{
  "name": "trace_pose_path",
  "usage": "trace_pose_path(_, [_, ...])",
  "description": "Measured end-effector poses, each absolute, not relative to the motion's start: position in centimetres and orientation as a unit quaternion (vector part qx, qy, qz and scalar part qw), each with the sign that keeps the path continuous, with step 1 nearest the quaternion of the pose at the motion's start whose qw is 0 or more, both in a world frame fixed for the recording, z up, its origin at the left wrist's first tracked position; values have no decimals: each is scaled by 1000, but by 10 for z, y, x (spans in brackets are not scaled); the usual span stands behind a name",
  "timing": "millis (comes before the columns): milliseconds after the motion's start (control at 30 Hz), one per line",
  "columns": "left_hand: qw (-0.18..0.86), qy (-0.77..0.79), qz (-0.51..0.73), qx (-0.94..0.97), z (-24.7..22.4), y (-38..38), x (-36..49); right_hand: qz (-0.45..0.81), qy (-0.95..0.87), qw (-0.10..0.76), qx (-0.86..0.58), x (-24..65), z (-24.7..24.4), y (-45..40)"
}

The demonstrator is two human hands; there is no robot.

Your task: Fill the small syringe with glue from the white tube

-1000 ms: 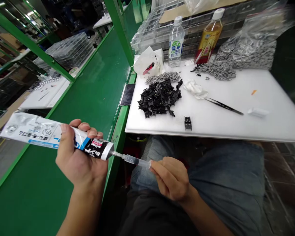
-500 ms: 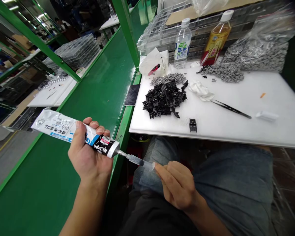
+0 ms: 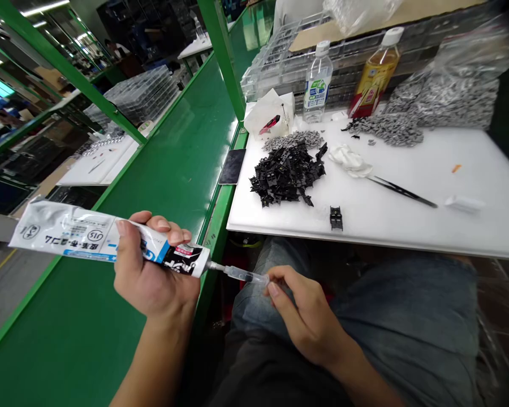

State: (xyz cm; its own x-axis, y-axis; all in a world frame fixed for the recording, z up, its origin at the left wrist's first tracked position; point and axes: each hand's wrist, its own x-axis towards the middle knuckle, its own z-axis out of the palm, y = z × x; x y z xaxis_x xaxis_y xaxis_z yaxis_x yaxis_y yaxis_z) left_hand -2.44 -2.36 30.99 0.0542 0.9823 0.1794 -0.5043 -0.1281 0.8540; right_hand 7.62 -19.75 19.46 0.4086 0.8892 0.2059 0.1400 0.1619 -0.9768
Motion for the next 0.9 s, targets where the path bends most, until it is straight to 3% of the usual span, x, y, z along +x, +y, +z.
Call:
trace_pose_path(100, [588,274,614,450,310,-30,-27,556,-347,593,-468,85,202,-196])
trace_pose_path(200, [570,268,618,471,312,-32,-30,635,-292,581,-417,91,203,-197])
trace_pose_path(900, [606,262,619,424,319,-31,-34,507,-399,624,-440,88,195,-212])
